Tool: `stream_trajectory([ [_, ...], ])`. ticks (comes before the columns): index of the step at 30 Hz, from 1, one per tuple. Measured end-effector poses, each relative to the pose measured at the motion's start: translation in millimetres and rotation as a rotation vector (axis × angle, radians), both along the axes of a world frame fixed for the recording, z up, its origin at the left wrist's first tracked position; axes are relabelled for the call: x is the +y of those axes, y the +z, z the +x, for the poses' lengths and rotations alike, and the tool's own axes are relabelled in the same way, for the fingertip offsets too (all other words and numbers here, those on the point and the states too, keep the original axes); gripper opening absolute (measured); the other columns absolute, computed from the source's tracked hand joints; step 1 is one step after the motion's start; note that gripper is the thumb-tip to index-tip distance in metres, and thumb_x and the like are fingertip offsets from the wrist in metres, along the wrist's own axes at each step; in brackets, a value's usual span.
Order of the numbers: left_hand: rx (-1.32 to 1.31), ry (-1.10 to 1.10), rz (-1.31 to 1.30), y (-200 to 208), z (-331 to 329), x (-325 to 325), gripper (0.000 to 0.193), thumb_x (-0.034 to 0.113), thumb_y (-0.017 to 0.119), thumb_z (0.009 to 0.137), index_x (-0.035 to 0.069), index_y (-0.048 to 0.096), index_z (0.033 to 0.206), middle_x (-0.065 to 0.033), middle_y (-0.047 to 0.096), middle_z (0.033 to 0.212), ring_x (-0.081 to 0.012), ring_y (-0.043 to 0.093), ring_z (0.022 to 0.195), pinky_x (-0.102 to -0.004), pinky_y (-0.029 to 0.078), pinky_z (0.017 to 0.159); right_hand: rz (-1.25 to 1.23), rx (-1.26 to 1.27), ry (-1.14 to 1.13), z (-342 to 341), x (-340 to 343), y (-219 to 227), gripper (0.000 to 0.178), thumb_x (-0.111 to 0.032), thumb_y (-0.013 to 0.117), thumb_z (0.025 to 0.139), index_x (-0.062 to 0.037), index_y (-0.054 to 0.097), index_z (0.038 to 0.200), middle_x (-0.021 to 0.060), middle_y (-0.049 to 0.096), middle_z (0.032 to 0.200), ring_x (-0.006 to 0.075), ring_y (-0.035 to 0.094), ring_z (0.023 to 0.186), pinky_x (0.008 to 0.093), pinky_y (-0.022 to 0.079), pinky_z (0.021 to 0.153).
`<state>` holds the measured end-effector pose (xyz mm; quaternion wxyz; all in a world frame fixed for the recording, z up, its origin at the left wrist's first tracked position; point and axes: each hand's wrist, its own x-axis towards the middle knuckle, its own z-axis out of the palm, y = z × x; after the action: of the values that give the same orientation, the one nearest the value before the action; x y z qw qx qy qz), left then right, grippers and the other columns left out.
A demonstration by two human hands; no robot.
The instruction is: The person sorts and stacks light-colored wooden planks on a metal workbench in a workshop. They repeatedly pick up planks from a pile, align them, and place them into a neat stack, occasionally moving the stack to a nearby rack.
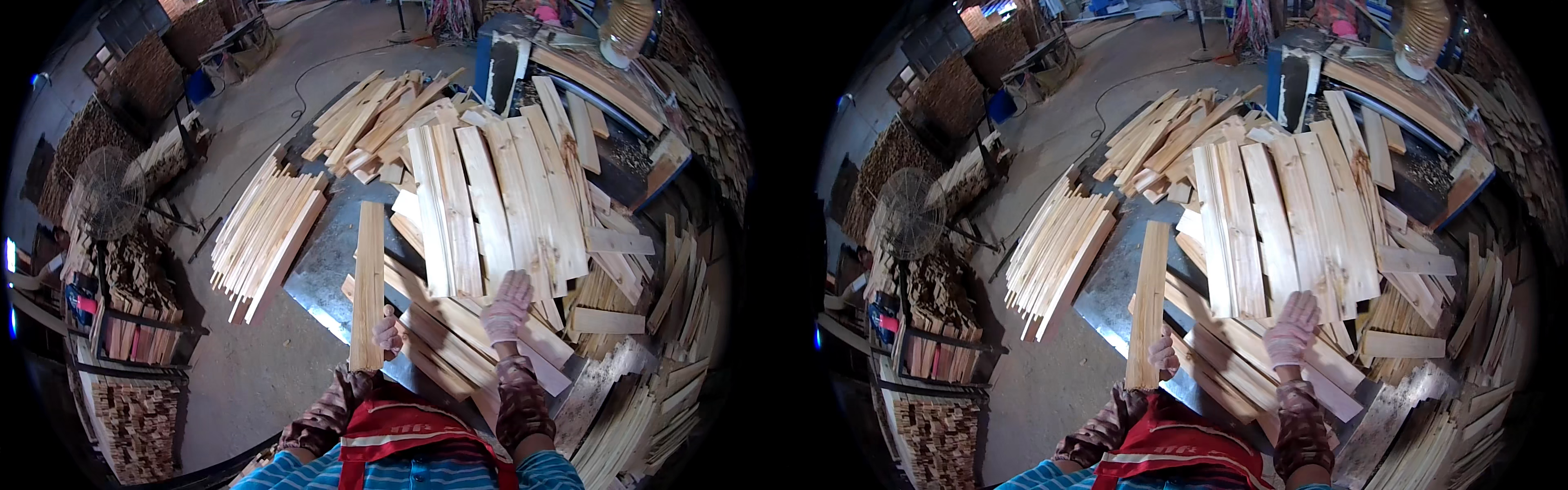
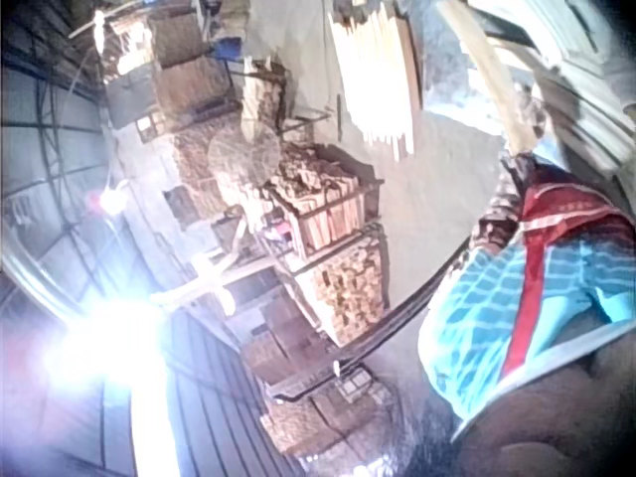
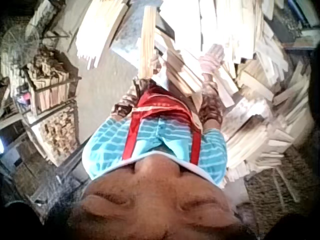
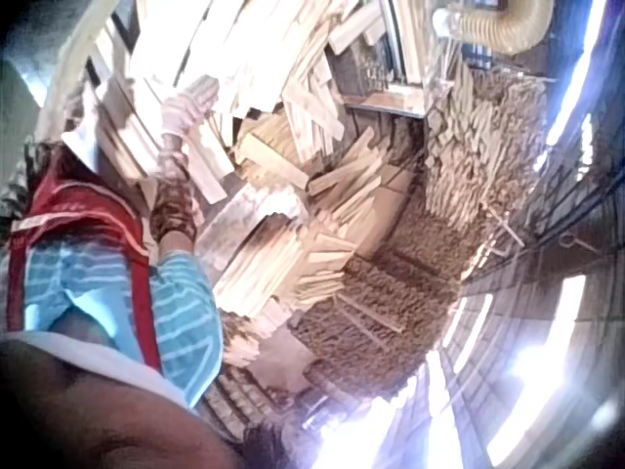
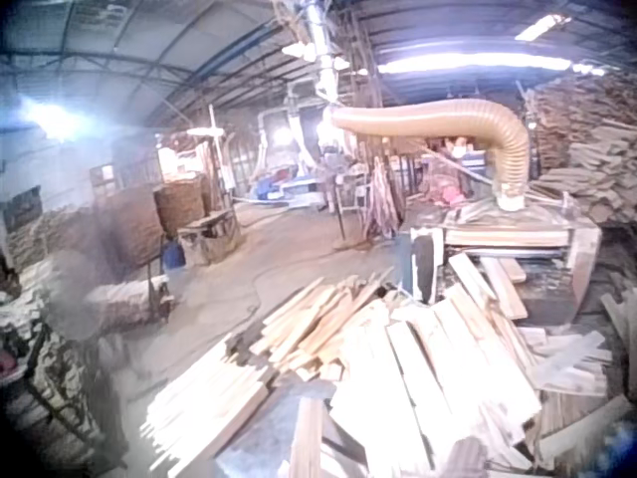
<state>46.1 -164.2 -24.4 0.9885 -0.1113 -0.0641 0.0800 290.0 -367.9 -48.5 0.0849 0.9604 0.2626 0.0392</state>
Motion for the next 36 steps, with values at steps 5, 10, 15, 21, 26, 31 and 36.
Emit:
stream_trajectory([
  [5, -0.026, -0.049, 0.074, 1.0, -7.1, 47.1, 0.042, 0.039, 0.044, 0.101, 0.002, 0.046, 0.121, 0.0035, 0.044, 0.069, -0.0110, 0.047, 0.054, -0.0320, 0.042, 0.064, 0.053, 0.069, 0.008, 3.5, 3.2, 30.5, 0.104, -0.046, 0.067, 0.076, 0.0041, 0.020, 0.154, 0.0245, 0.021, 0.161, 0.0417, 0.020, 0.148, 0.0548, 0.011, 0.121],
  [10, 0.030, -0.094, 0.034, 8.6, -3.9, 97.7, 0.036, 0.033, 0.044, 0.101, 0.002, 0.045, 0.118, 0.0033, 0.041, 0.069, -0.0103, 0.043, 0.053, -0.0314, 0.040, 0.062, 0.024, 0.112, -0.111, 14.3, 15.8, 36.7, 0.096, -0.035, 0.069, 0.077, 0.0015, 0.024, 0.153, 0.0210, 0.028, 0.158, 0.0384, 0.030, 0.144, 0.0499, 0.029, 0.116],
  [15, 0.419, -0.176, 0.378, 25.0, -20.8, 157.6, 0.042, 0.047, 0.043, 0.102, 0.006, 0.054, 0.103, -0.0020, 0.048, 0.065, -0.0145, 0.046, 0.049, -0.0347, 0.044, 0.047, 0.290, 0.167, -0.304, 22.2, 19.1, 40.2, 0.064, -0.015, 0.064, 0.079, -0.0061, 0.047, 0.140, 0.0236, 0.058, 0.121, 0.0400, 0.059, 0.107, 0.0475, 0.051, 0.084],
  [21, 0.897, 0.280, 1.273, 93.5, -50.2, 232.6, 0.041, 0.047, 0.061, 0.096, 0.007, 0.063, 0.100, -0.0062, 0.064, 0.079, -0.0184, 0.065, 0.069, -0.0380, 0.057, 0.070, 0.511, 0.005, -0.111, -96.8, 9.3, 16.0, 0.023, -0.016, 0.060, 0.090, -0.0078, 0.062, 0.111, 0.0144, 0.062, 0.090, 0.0330, 0.059, 0.079, 0.0476, 0.047, 0.070],
  [26, 0.963, 0.452, 1.467, 124.1, -40.6, 370.0, 0.045, 0.031, 0.071, 0.092, 0.001, 0.059, 0.123, -0.0064, 0.064, 0.112, -0.0159, 0.063, 0.103, -0.0317, 0.050, 0.094, 1.176, 0.799, -0.374, -211.8, 130.8, -23.3, 0.028, -0.023, 0.058, 0.096, -0.0094, 0.063, 0.120, 0.0106, 0.070, 0.100, 0.0321, 0.068, 0.093, 0.0422, 0.053, 0.081],
  [31, 1.141, 0.584, 1.144, 121.6, 18.8, 447.0, 0.041, 0.033, 0.063, 0.098, 0.002, 0.060, 0.126, -0.0101, 0.066, 0.116, -0.0198, 0.064, 0.105, -0.0326, 0.054, 0.092, 0.761, 0.653, -0.375, -223.8, 223.5, -7.0, 0.035, -0.028, 0.060, 0.093, -0.0113, 0.061, 0.124, 0.0139, 0.070, 0.092, 0.0421, 0.068, 0.088, 0.0427, 0.056, 0.080],
  [36, 0.991, 0.576, 0.890, 68.9, 139.5, 478.2, 0.041, 0.032, 0.064, 0.097, 0.001, 0.059, 0.123, -0.0120, 0.065, 0.117, -0.0230, 0.063, 0.109, -0.0347, 0.055, 0.094, 0.472, 0.717, 0.163, -195.3, 211.8, 20.9, 0.047, -0.036, 0.059, 0.091, -0.0085, 0.055, 0.130, 0.0206, 0.050, 0.135, 0.0367, 0.051, 0.126, 0.0489, 0.044, 0.102],
])
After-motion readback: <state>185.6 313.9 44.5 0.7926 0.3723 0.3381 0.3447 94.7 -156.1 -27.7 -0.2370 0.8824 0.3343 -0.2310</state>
